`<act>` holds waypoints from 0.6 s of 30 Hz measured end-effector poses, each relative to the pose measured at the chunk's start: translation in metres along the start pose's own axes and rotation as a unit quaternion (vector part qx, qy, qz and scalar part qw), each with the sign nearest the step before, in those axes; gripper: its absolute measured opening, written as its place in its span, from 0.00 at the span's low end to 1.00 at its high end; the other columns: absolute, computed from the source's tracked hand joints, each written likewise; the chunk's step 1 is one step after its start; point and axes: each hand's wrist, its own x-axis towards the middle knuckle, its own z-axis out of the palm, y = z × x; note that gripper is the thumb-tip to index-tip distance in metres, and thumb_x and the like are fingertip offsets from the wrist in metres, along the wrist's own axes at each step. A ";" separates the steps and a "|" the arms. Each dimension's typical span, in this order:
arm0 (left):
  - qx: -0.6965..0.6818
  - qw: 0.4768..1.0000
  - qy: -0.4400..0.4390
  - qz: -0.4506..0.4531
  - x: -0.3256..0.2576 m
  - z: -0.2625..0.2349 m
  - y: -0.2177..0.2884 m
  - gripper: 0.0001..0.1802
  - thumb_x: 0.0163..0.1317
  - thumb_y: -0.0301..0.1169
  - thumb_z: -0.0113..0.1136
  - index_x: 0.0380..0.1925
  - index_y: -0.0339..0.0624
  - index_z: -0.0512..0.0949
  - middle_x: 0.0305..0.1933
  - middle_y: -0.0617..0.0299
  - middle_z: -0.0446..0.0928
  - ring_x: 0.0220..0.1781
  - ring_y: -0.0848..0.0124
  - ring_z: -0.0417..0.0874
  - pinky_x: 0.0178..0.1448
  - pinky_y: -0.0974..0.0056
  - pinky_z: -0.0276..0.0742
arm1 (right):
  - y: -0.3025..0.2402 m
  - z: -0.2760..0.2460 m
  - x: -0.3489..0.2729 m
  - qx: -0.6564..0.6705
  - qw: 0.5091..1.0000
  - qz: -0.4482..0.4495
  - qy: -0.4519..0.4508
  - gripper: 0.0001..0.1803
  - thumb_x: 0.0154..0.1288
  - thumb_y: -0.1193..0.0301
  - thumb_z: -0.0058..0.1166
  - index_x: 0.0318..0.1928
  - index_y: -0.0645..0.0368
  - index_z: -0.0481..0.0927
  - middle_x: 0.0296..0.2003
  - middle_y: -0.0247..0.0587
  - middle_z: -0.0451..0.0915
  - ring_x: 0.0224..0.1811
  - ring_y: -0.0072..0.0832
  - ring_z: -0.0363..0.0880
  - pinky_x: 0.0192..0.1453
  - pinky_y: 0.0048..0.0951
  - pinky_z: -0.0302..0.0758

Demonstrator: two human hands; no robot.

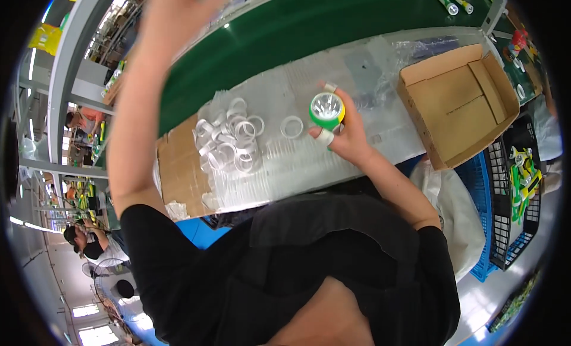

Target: Assembling plastic flashlight heads onto the bodies on a factory production line.

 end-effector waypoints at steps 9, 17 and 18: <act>-0.176 0.928 -0.241 -0.223 -0.222 0.093 0.023 0.24 0.53 0.41 0.70 0.48 0.42 0.80 0.49 0.49 0.79 0.52 0.53 0.80 0.53 0.55 0.76 | -0.025 0.016 -0.003 0.066 0.997 0.032 0.015 0.49 0.59 0.53 0.65 0.69 0.66 0.53 0.43 0.46 0.77 0.44 0.31 0.78 0.53 0.34 0.75; 0.120 0.829 -0.400 -0.373 -0.219 0.101 -0.063 0.31 0.51 0.58 0.65 0.41 0.41 0.81 0.36 0.55 0.83 0.39 0.56 0.84 0.42 0.54 0.80 | -0.028 0.028 0.006 0.032 0.999 0.020 0.011 0.48 0.62 0.48 0.59 0.69 0.69 0.53 0.38 0.42 0.75 0.38 0.28 0.76 0.46 0.32 0.74; 0.119 0.830 -0.399 -0.371 -0.217 0.103 -0.067 0.31 0.51 0.58 0.65 0.41 0.41 0.81 0.36 0.55 0.83 0.39 0.56 0.84 0.42 0.54 0.80 | -0.028 0.029 0.007 0.030 0.999 0.019 0.012 0.48 0.62 0.48 0.59 0.69 0.69 0.53 0.38 0.42 0.75 0.38 0.28 0.76 0.46 0.32 0.74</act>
